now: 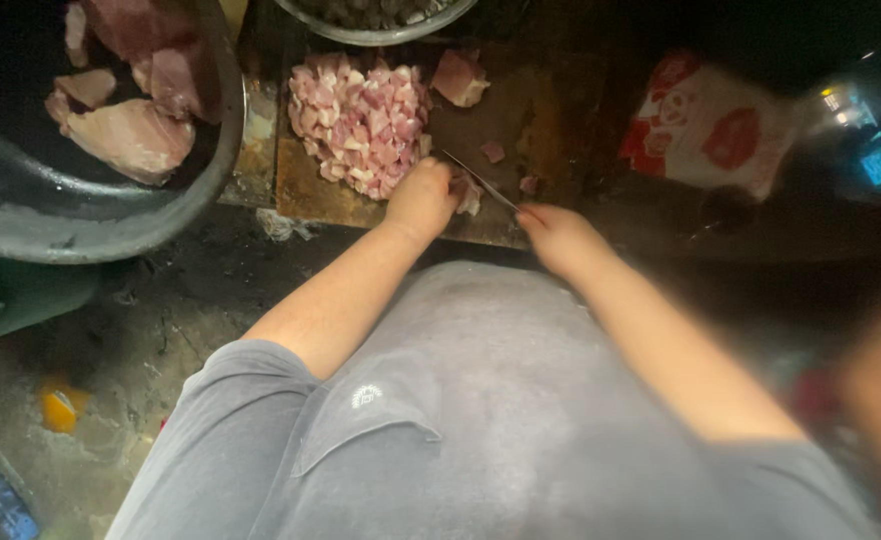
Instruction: The person cuts pieces of raw meat on a wooden board into smaller cubes by hand using a knife.
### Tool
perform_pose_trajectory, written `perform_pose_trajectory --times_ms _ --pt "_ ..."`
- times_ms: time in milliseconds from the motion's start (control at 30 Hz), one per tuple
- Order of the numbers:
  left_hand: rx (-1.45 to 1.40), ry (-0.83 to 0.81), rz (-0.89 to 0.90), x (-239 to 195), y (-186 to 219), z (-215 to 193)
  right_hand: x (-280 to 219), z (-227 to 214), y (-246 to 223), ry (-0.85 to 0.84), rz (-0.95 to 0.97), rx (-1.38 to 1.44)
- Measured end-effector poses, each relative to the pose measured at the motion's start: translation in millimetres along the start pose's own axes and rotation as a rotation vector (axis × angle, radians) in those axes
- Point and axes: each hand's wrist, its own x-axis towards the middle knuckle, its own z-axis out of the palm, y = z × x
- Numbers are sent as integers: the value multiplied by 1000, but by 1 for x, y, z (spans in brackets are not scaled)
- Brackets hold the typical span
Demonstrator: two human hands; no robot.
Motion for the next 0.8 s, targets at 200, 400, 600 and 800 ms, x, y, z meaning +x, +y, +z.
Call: perform_pose_trajectory --times_ms 200,400,600,800 --pt "-66 35 -39 -3 5 -3 -46 -25 -5 -59 224 7" --pt "-32 -13 -114 -13 16 -15 -56 -26 -27 -36 185 109" --pt "11 -48 -7 -11 6 -12 -52 -29 -29 -122 263 61" --pt "13 -90 35 -11 -6 -11 -33 -14 -30 -118 110 25"
